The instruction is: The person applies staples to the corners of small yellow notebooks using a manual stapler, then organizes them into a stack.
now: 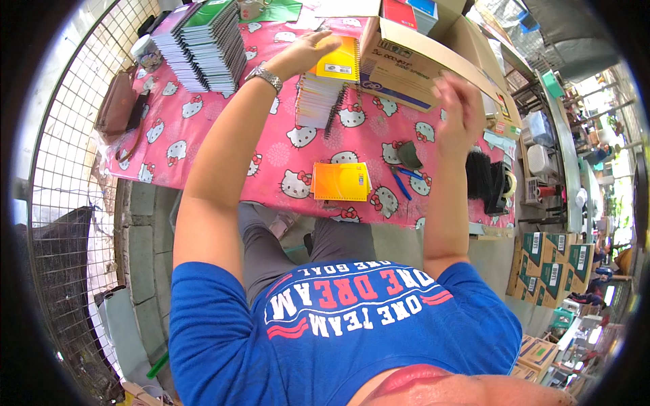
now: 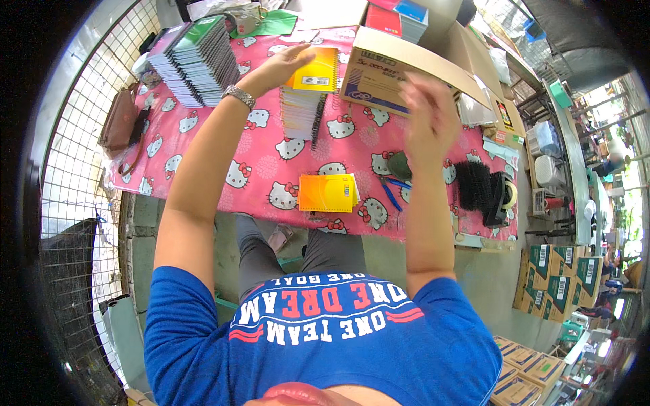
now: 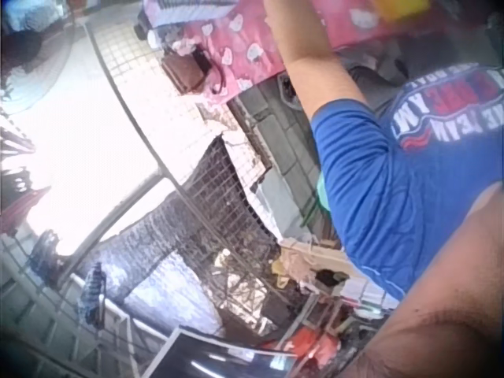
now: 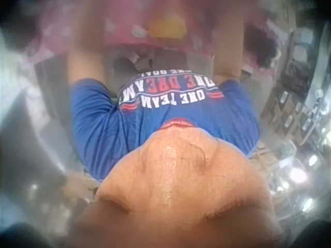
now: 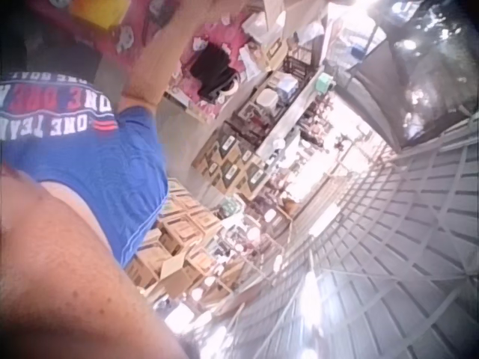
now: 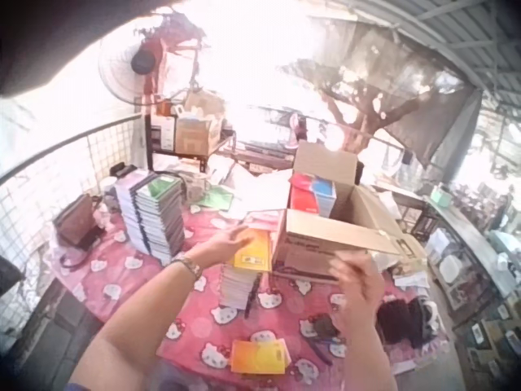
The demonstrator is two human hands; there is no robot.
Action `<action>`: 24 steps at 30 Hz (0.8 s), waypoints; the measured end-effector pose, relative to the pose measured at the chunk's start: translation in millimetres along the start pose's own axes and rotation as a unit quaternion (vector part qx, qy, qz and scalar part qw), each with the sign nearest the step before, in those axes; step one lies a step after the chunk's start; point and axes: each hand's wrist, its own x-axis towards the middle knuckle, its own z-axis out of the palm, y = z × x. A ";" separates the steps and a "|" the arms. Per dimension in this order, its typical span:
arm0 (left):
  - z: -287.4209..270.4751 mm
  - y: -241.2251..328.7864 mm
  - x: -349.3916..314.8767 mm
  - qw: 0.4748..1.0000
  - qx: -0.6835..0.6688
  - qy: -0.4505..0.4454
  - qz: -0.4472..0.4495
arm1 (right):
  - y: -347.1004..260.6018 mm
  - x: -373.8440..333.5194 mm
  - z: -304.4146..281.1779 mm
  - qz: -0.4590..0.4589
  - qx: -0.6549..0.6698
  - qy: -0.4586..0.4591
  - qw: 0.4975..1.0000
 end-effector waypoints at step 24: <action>111.8 57.5 -124.9 0.932 0.161 0.124 0.300 | 183.1 -130.5 -320.7 0.287 -0.437 0.017 0.852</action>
